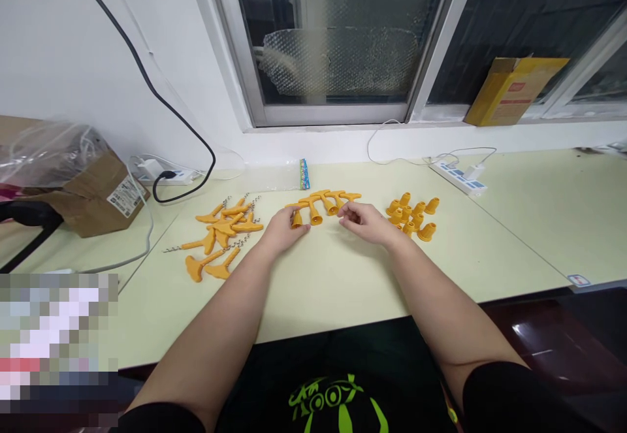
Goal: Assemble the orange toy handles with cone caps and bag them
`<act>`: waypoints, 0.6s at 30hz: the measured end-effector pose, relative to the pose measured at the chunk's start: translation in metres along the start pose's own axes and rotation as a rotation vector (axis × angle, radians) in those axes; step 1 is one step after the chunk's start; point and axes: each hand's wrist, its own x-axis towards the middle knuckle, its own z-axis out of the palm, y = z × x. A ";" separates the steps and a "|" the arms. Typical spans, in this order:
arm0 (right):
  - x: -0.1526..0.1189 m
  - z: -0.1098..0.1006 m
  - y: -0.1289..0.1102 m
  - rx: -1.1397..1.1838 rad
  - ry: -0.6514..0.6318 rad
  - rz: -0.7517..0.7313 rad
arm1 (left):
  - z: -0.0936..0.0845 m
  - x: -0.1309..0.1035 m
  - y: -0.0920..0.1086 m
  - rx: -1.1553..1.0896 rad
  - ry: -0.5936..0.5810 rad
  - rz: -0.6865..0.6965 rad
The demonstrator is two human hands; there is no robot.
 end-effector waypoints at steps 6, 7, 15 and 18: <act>-0.004 -0.027 -0.001 -0.168 0.242 0.120 | -0.031 -0.011 0.018 0.271 0.116 -0.051; -0.005 -0.032 -0.001 -0.197 0.286 0.157 | -0.037 -0.012 0.019 0.315 0.135 -0.078; -0.019 -0.079 0.008 -0.372 0.449 0.550 | -0.068 -0.010 -0.006 0.480 0.078 -0.350; -0.028 -0.092 0.009 -0.371 0.337 0.671 | -0.072 -0.010 -0.013 0.489 -0.021 -0.403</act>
